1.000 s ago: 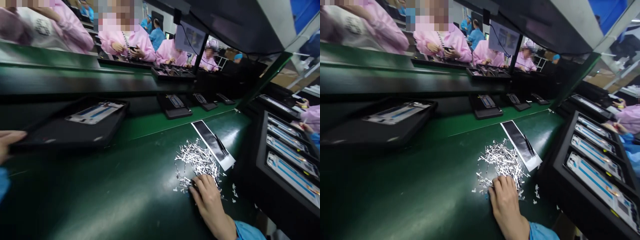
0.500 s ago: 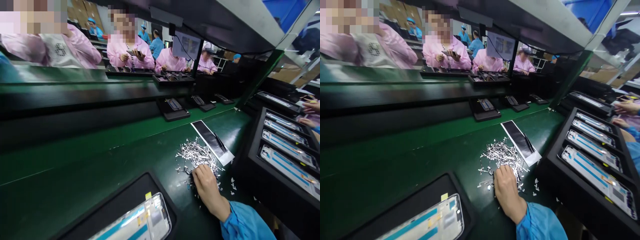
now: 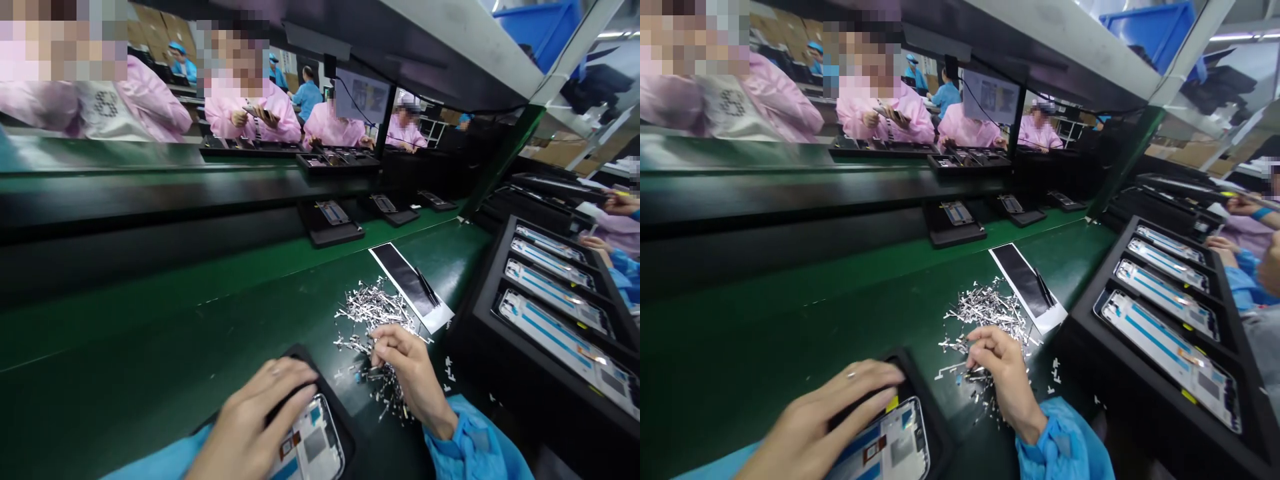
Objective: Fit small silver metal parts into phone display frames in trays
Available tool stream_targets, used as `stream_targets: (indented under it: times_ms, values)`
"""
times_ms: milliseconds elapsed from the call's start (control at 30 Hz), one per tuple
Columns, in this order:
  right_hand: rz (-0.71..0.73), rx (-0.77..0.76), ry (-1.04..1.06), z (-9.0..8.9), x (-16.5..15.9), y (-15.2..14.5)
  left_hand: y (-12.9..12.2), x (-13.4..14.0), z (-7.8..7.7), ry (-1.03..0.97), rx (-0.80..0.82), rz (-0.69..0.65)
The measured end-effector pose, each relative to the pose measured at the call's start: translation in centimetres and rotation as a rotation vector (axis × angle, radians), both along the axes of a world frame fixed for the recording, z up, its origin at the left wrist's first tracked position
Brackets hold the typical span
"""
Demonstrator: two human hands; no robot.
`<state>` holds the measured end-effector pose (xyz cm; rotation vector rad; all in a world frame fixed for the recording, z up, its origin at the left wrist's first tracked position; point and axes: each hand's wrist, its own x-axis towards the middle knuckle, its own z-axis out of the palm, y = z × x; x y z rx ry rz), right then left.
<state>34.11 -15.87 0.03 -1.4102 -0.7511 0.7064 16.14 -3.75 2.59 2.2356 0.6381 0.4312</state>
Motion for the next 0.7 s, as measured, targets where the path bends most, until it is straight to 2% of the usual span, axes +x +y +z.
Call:
stream_targets:
  times_ms: [67,167,333,500,600,700]
  values:
    - [0.020,0.037,0.056,0.2,-0.5,-0.1,-1.1,3.7,1.0,-0.077,-0.219,-0.023]
    - [0.030,0.074,0.091,0.3,-1.1,-0.3,-2.2,7.3,1.1,-0.212,-0.484,0.037]
    - [0.004,0.105,0.103,0.6,-1.6,-0.4,-3.0,8.1,0.1,-0.288,-0.635,0.079]
    - [-0.022,0.133,0.098,0.9,-2.0,-0.8,-3.8,8.0,0.8,-0.349,-0.894,0.157]
    - [-0.019,0.136,0.051,0.9,-2.3,-1.1,-4.4,7.8,1.1,-0.368,-0.878,0.174]
    - [-0.013,0.138,-0.003,1.0,-2.6,-1.5,-4.6,7.3,1.3,-0.357,-0.729,0.173]
